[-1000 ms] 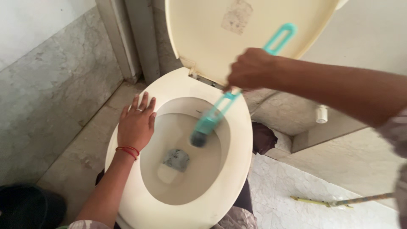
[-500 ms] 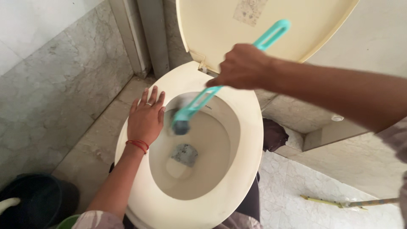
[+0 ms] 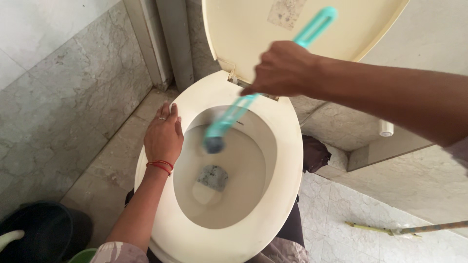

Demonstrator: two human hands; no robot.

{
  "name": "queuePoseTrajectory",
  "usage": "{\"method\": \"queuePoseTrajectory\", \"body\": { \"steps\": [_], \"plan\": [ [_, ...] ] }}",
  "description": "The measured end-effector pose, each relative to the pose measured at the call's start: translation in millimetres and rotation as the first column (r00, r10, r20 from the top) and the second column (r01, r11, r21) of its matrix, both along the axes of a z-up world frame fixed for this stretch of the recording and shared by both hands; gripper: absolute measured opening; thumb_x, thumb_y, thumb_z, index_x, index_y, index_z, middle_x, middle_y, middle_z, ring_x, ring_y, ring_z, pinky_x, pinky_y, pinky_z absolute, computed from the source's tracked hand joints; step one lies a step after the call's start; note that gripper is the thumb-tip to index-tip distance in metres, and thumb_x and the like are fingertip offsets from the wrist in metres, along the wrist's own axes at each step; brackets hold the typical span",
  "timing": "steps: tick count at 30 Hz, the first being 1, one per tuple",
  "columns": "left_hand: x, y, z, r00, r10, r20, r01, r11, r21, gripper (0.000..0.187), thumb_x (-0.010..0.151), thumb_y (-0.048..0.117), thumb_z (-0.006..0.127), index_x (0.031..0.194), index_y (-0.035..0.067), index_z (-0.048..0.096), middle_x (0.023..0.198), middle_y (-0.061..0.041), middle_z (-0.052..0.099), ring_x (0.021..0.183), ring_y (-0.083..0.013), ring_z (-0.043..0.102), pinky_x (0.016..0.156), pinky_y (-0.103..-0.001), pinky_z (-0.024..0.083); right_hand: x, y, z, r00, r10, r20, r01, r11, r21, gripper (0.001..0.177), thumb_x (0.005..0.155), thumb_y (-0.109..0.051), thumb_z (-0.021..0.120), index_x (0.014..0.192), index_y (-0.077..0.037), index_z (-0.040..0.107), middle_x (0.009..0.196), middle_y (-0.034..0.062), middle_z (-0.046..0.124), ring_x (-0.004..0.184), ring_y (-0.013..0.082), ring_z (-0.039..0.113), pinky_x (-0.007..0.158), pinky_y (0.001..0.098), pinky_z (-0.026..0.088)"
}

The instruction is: The person uses a teal toilet brush to scrub the inside of a white toilet bowl. They repeatedly scrub the bowl's interior surfaces, including the rim and water line, while holding the toilet seat with their left hand for stability.

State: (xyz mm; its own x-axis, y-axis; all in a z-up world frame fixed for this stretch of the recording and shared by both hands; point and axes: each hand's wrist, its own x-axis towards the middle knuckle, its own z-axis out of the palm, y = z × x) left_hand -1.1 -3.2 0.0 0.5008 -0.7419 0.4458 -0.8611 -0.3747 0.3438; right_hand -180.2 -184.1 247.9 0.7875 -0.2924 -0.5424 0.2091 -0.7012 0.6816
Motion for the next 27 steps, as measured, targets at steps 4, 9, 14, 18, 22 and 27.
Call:
{"method": "queuePoseTrajectory", "body": {
  "steps": [4,9,14,18,22,27],
  "plan": [
    [1.9,0.7,0.7,1.0,-0.006,-0.008,0.006,1.0,0.006,0.039,0.1,0.017,0.057,0.137,0.004,0.063,0.147,-0.017,0.058,0.132,-0.0342,0.057,0.105,-0.041,0.048,15.9,1.4,-8.6,0.97,0.217,0.107,-0.219,0.976,0.012,0.036,0.109,-0.047,0.038,0.134,-0.036,0.06,0.073,0.0002,0.073,0.058,0.0183,0.067,0.047,0.0289,0.051],
    [2.5,1.0,-0.8,0.999,-0.021,0.031,0.021,1.0,0.011,0.041,0.102,0.018,0.056,0.14,0.003,0.061,0.148,-0.019,0.057,0.134,-0.0335,0.056,0.109,-0.04,0.046,-8.1,-11.0,14.2,0.955,-0.297,0.004,0.296,0.952,0.081,0.051,0.096,-0.037,0.064,0.144,-0.053,0.053,0.09,-0.003,0.075,0.07,0.0153,0.07,0.056,0.0288,0.056],
    [2.4,3.5,-1.3,0.999,-0.039,-0.009,0.039,0.999,0.019,0.043,0.103,0.024,0.056,0.141,0.003,0.06,0.149,-0.019,0.056,0.134,-0.0342,0.054,0.108,-0.041,0.044,-31.9,-9.2,18.1,0.637,-0.72,-0.274,0.77,0.601,0.213,0.057,0.091,-0.027,0.076,0.143,-0.046,0.061,0.081,0.0011,0.075,0.066,0.012,0.062,0.055,0.0236,0.051],
    [2.8,1.6,-1.7,1.0,-0.03,-0.003,0.031,0.999,0.026,0.043,0.105,0.026,0.055,0.142,0.004,0.06,0.15,-0.019,0.055,0.136,-0.0335,0.053,0.111,-0.041,0.043,-24.9,11.3,3.8,0.551,-0.727,-0.41,0.834,0.468,0.291,0.066,0.088,-0.021,0.078,0.144,-0.049,0.059,0.075,0.0035,0.065,0.06,0.0128,0.054,0.051,0.0245,0.045],
    [3.5,0.5,-5.3,1.0,-0.027,-0.002,0.027,0.999,0.024,0.044,0.105,0.027,0.054,0.142,0.004,0.059,0.15,-0.019,0.054,0.136,-0.0335,0.053,0.111,-0.041,0.043,-10.6,44.0,-3.4,0.731,-0.506,-0.457,0.682,0.543,0.49,0.063,0.085,-0.028,0.078,0.142,-0.048,0.059,0.076,0.0029,0.07,0.06,0.0152,0.059,0.051,0.0286,0.053],
    [4.4,-0.4,-5.7,0.999,-0.034,0.006,0.034,0.999,0.018,0.044,0.105,0.027,0.055,0.142,0.004,0.059,0.15,-0.019,0.055,0.136,-0.0336,0.053,0.111,-0.041,0.043,14.9,60.4,-1.4,0.981,-0.196,-0.005,0.172,0.848,0.502,0.052,0.093,-0.035,0.07,0.14,-0.052,0.057,0.089,-0.0053,0.077,0.073,0.0175,0.071,0.06,0.0359,0.058]
  ]
}}
